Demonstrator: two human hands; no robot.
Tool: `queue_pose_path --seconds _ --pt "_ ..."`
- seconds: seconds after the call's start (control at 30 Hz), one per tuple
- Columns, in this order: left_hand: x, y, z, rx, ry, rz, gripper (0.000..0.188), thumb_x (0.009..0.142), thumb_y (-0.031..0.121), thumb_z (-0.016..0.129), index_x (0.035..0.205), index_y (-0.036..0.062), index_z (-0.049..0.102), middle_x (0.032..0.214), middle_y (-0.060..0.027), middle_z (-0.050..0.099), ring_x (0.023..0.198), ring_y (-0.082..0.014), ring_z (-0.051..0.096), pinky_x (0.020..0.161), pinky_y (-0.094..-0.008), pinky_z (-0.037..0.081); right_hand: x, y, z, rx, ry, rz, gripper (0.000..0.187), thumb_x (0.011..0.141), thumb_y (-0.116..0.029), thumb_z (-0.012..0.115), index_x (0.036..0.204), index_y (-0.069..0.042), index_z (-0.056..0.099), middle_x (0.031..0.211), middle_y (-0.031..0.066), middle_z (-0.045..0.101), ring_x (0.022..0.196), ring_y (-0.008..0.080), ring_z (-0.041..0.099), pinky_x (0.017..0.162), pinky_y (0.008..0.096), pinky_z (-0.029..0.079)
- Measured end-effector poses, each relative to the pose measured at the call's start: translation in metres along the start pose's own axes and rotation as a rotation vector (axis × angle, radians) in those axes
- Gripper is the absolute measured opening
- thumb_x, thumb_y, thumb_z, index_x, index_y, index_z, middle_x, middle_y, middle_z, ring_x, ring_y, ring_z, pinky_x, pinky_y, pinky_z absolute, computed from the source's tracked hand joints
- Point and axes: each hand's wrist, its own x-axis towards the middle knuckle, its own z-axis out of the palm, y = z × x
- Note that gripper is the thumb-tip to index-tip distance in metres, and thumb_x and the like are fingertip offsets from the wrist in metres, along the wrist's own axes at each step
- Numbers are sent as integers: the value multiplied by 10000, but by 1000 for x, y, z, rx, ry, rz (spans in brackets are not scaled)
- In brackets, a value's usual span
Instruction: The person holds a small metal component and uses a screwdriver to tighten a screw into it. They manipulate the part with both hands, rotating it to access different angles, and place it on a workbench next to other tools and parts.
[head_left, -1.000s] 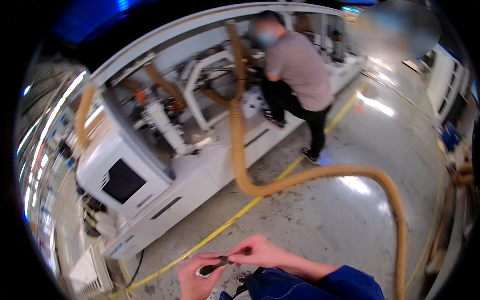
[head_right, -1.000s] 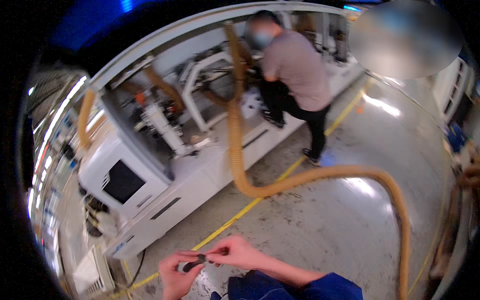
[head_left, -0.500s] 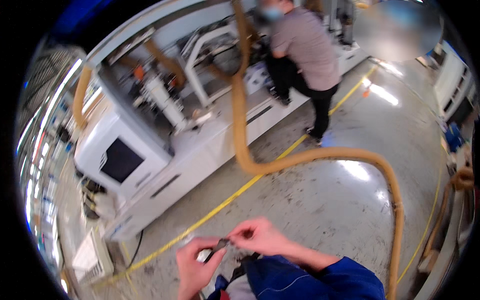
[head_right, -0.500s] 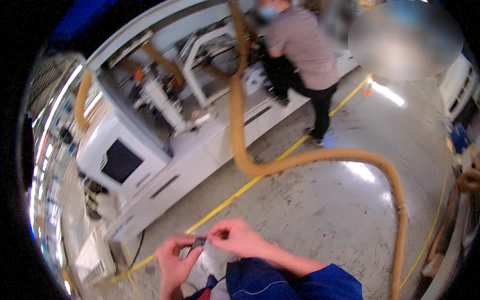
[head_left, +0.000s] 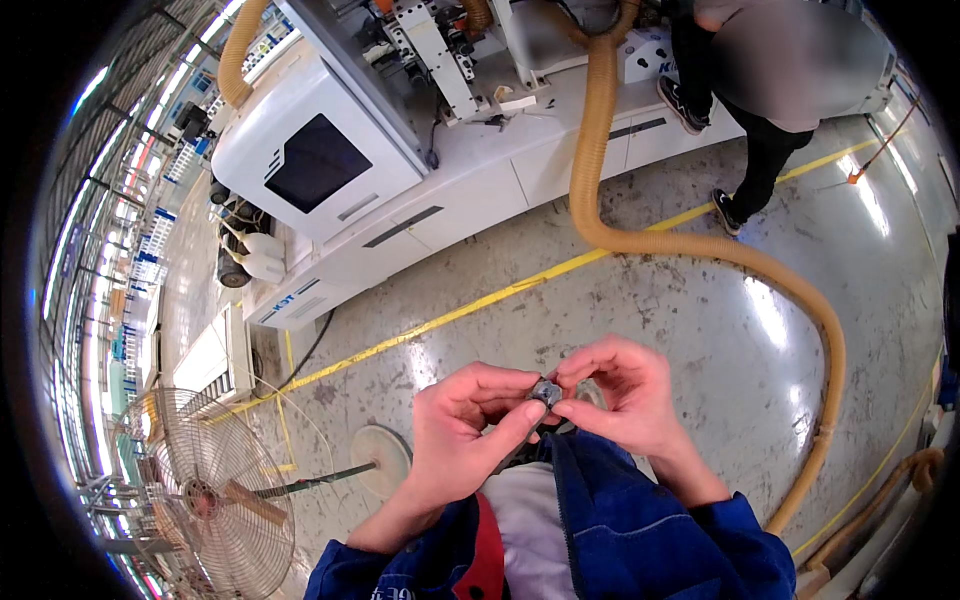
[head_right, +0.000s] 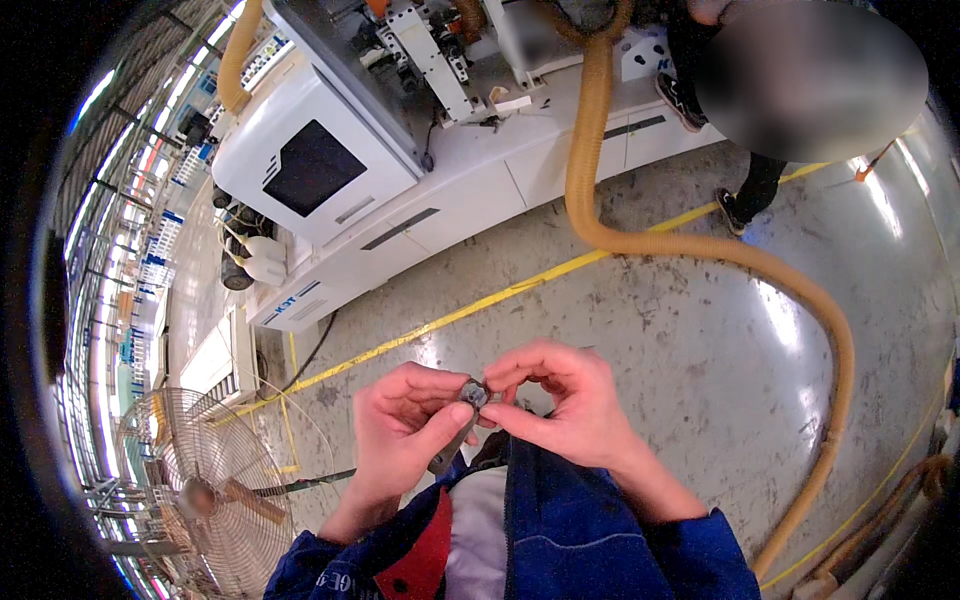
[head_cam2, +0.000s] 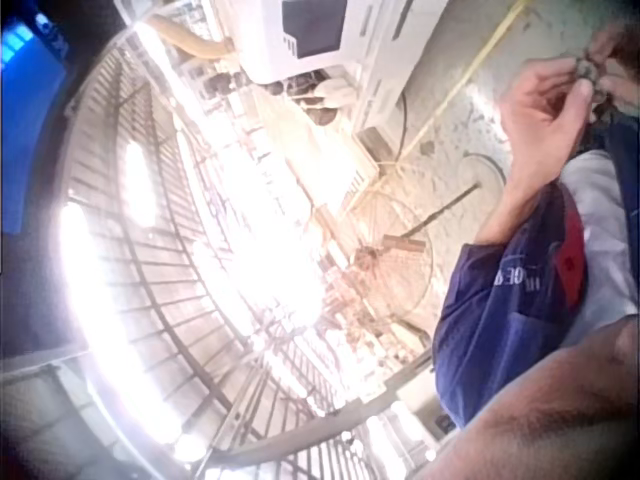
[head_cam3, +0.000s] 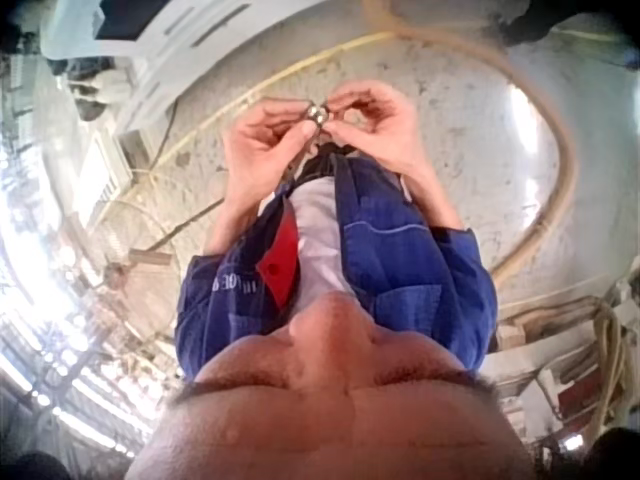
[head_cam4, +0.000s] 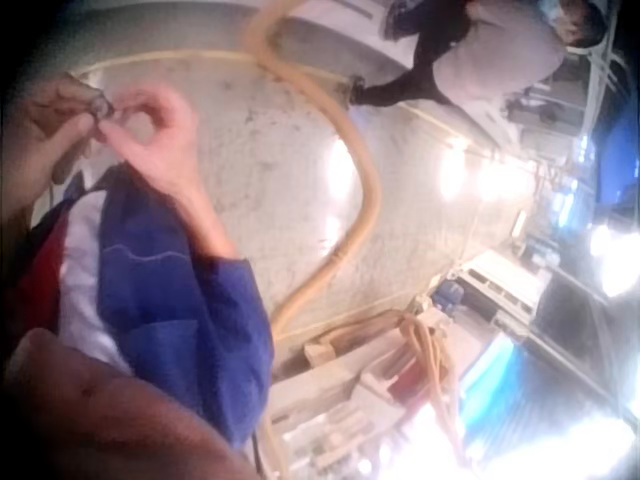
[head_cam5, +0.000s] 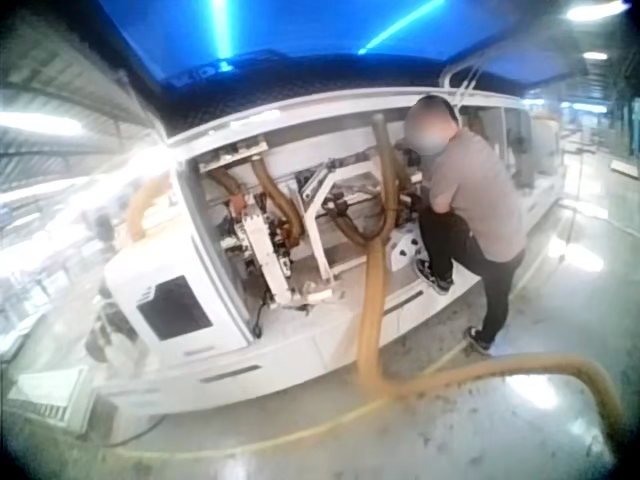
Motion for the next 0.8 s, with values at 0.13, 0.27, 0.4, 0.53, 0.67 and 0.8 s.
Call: queue_pose_path --seconds 0.13,0.27,0.4,0.53,0.67,0.8 --pt "-5 1 0 46 -26 -9 225 895 -55 675 1117 -78 647 1042 -150 722 908 -160 710 758 -260 580 -2 -5 -4 2 -65 10 244 777 62 773 978 5 646 970 99 687 911 182 663 833 325 525" --pt "-7 5 2 79 -59 -4 226 880 -77 677 1105 -86 665 1015 -143 727 911 -151 705 789 -262 576 -4 -6 -14 -138 -172 -35 227 778 61 773 945 -1 632 945 98 685 917 221 676 844 351 530" --pt "-9 9 2 60 -87 -48 232 871 -82 682 1102 -88 669 985 -138 731 895 -145 705 786 -258 574 -1 -10 -13 -233 -168 -140 187 768 -47 800 912 -45 680 872 78 727 815 207 717 721 304 545" --pt "-10 14 3 86 -110 -79 225 872 -77 685 1097 -82 676 972 -140 732 885 -141 705 787 -254 573 -2 -14 -16 -301 -201 -174 184 760 -60 810 893 -54 684 867 80 730 814 229 724 713 311 550" --pt "-10 18 3 91 -126 -116 218 877 -74 681 1095 -79 678 967 -139 731 886 -141 705 790 -254 574 -2 -17 -18 -304 -224 -159 173 766 -54 805 890 -51 684 872 81 730 815 232 724 719 311 552" --pt "-10 18 4 48 -103 -122 216 881 -72 677 1096 -84 675 965 -135 731 889 -145 706 795 -262 576 0 -15 -19 -281 -258 -186 166 769 -44 800 886 -51 683 874 87 730 820 238 724 721 313 554"
